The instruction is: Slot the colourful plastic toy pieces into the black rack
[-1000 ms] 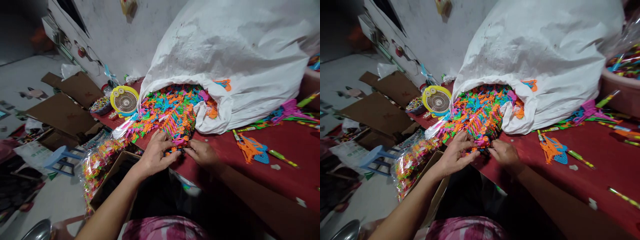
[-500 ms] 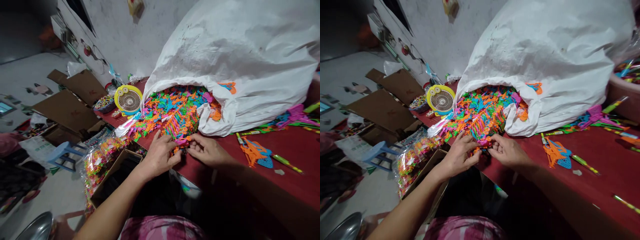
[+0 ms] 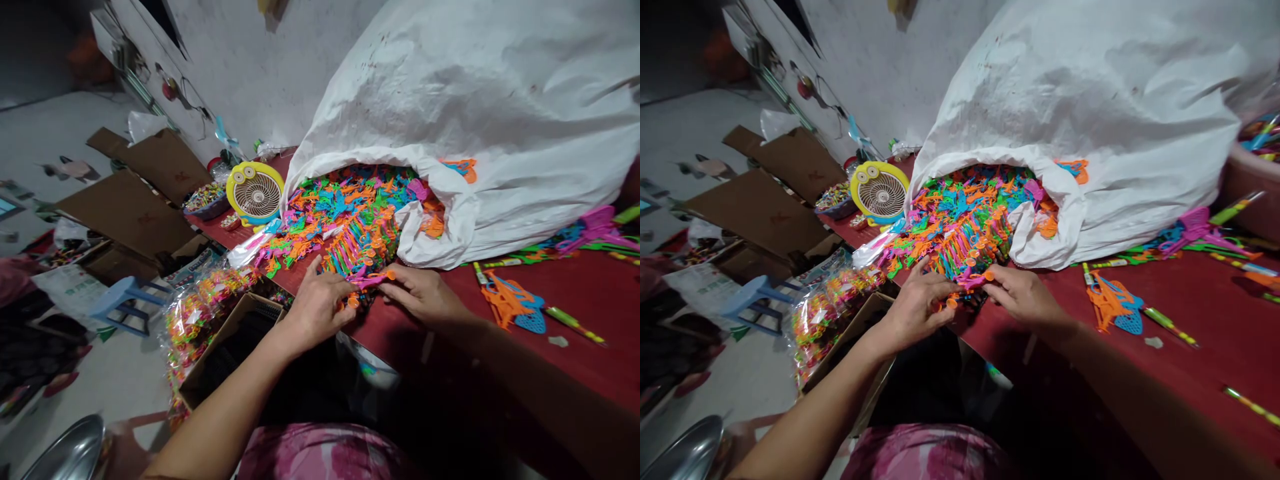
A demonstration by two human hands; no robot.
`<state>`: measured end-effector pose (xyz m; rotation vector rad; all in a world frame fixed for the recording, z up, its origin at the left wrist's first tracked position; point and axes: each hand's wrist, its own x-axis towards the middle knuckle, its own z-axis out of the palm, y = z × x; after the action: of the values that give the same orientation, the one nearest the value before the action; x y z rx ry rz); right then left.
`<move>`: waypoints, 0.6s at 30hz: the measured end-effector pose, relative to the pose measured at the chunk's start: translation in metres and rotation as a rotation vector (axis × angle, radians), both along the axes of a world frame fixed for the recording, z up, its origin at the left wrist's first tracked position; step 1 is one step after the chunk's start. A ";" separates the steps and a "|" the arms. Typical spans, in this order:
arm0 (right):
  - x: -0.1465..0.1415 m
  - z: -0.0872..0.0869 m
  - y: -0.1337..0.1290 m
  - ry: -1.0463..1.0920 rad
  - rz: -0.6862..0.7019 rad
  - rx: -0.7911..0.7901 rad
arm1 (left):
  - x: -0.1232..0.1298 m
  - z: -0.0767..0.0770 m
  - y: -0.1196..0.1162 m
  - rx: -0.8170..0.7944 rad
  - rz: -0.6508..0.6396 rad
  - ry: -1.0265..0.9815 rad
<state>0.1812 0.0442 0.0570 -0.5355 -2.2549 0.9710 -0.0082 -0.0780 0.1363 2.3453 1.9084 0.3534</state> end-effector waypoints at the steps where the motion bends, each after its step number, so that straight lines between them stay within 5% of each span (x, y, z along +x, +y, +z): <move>1: 0.000 0.000 0.000 0.003 0.002 0.047 | -0.001 -0.001 0.000 0.004 -0.005 -0.001; 18: 0.001 0.014 0.006 -0.096 0.023 0.225 | 0.000 -0.002 0.001 0.005 -0.009 -0.023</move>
<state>0.1823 0.0497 0.0709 -0.4664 -2.4222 0.7027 -0.0083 -0.0769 0.1341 2.3422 1.8880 0.3837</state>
